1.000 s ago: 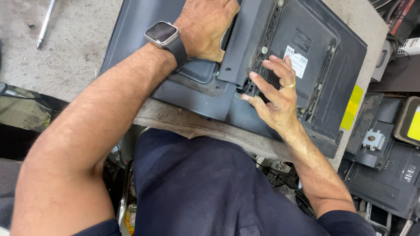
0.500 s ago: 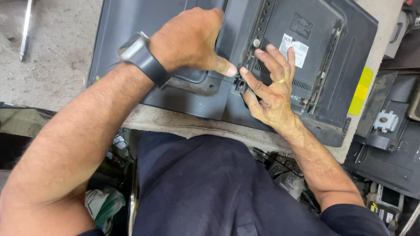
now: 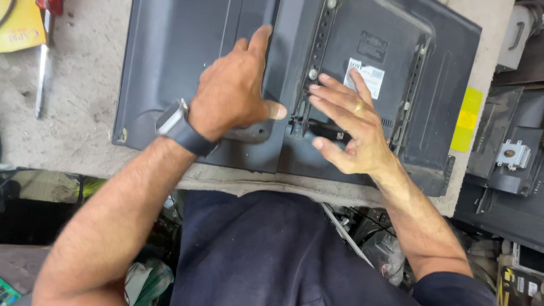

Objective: The person uses a screwdriver to remove screws from the back cover of a Sony television, detaches the cover, and manipulates internal wires and connectors. They then reattach the cover and secure it with screws.

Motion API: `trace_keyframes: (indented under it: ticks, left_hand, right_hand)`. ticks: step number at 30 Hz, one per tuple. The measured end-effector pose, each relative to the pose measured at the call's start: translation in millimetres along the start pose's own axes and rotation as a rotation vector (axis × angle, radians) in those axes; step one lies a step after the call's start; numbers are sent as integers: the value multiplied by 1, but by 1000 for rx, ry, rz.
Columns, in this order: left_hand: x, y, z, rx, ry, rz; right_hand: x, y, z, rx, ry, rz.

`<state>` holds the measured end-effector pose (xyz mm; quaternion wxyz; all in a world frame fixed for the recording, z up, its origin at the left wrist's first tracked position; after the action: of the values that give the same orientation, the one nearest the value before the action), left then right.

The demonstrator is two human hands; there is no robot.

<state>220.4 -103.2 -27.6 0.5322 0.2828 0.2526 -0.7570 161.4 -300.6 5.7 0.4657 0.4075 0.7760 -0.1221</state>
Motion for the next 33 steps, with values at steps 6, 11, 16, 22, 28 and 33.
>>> trace_keyframes:
  ticks: [6, 11, 16, 22, 28, 33]
  left_hand:
    - [7, -3, 1, -21, -11, 17]
    - [9, 6, 6, -30, 70, 0]
    - [12, 12, 7, -4, 39, 38]
    - [15, 9, 13, 108, 86, 94]
    - [14, 9, -3, -9, -233, 98]
    - [14, 9, -6, -11, -401, 27]
  right_hand:
    - [-92, -5, 67, 284, -176, 347]
    - [-120, -79, 134, 1049, -247, 381]
    - [-84, -142, 155, 1341, 119, 342]
    - [-78, -125, 133, 990, -86, 321]
    - [-79, -121, 120, 992, -114, 375]
    - [-83, -124, 118, 926, -61, 487]
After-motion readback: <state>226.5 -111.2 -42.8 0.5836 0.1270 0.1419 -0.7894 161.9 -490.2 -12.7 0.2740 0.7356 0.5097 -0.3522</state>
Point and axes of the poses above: each hand's wrist, its own y-axis towards the middle knuckle, its own x-axis out of the palm, z = x × y, the point moved 8 cm from there along y, towards the middle knuckle, and after that the axes turned 2 degrees about x, right-handed, at the moved point
